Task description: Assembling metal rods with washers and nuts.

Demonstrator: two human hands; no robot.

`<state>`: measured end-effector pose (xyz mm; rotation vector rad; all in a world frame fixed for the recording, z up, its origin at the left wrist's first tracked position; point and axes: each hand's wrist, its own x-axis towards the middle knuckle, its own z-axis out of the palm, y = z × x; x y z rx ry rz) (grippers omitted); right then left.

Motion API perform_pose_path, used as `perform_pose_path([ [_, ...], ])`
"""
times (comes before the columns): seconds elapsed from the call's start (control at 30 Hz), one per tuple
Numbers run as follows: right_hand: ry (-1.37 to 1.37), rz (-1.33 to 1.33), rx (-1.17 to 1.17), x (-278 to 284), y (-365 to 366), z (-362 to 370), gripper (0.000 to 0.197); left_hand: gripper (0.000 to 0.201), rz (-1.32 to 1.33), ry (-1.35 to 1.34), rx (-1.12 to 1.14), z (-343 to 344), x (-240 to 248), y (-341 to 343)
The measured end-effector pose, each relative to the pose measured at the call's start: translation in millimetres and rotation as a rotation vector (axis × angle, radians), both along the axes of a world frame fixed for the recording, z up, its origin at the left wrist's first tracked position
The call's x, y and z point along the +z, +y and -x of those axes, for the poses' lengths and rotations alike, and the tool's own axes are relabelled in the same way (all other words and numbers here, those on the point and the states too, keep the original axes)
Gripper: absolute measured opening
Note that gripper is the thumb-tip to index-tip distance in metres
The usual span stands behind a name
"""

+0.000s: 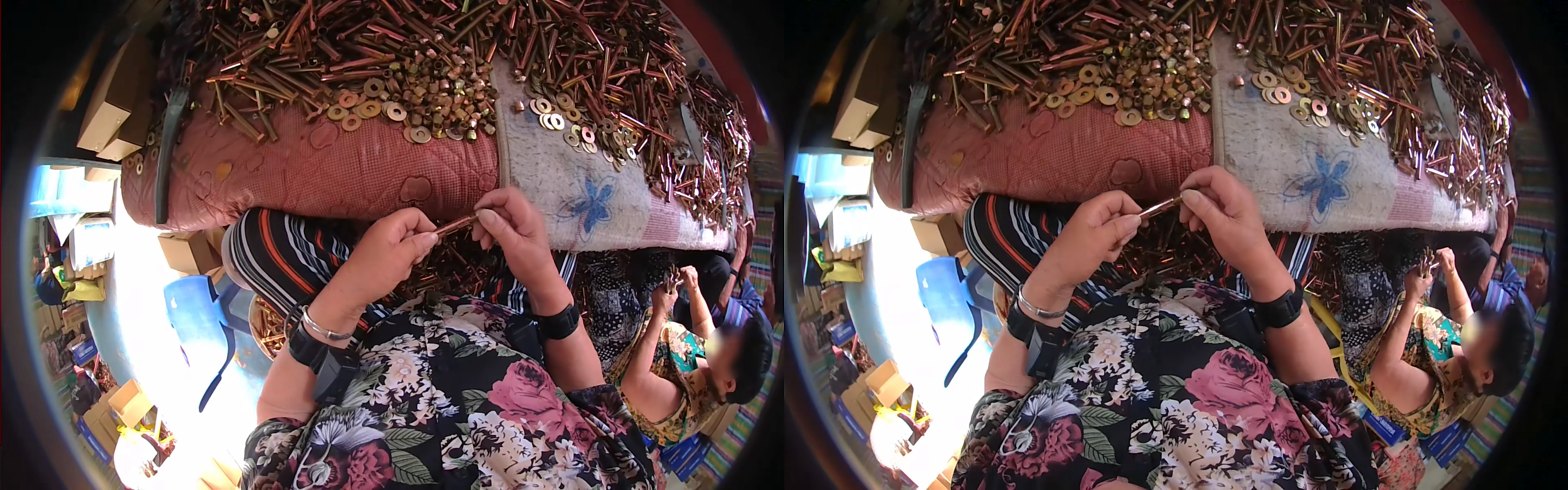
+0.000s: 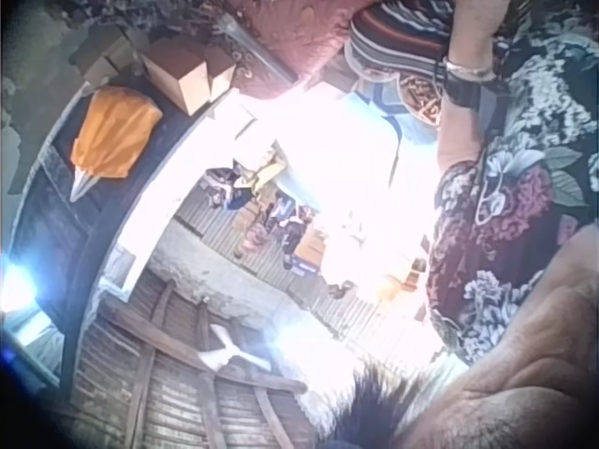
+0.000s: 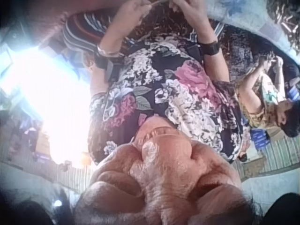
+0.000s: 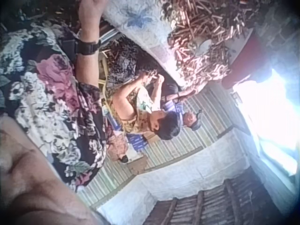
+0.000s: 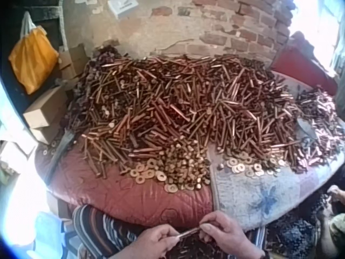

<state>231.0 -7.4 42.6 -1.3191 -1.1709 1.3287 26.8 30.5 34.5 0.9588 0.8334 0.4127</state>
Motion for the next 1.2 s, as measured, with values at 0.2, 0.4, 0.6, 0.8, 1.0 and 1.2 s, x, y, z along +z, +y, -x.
perform_pose_path([
  [0.2, 0.0, -0.038, 0.041, -3.9, -0.9, 1.2, 0.011, 0.014, 0.381, -0.217, -0.01, 6.9, -9.2, 1.5],
  [0.4, 0.069, 0.115, -0.005, 2.2, -0.6, 3.9, 0.013, 0.013, 0.322, -0.205, 0.009, 4.1, -7.7, -4.1],
  [0.6, -0.014, 0.142, -0.088, 1.4, 1.3, 9.8, 0.017, 0.011, -0.387, 0.185, 0.055, -2.1, -0.3, -11.5],
  [0.8, 0.026, 0.147, -0.146, -5.5, 2.3, 13.2, 0.018, 0.012, -0.682, 0.284, 0.055, -3.5, 2.5, -10.5],
  [1.0, 0.097, 0.235, -0.054, -2.3, 3.7, 7.6, 0.017, 0.012, -0.723, 0.296, 0.064, -3.8, -1.7, -10.8],
  [1.2, -0.131, 0.166, 0.02, 4.2, 2.2, 6.8, 0.016, 0.012, -0.563, 0.248, 0.04, -0.1, -1.4, -10.7],
])
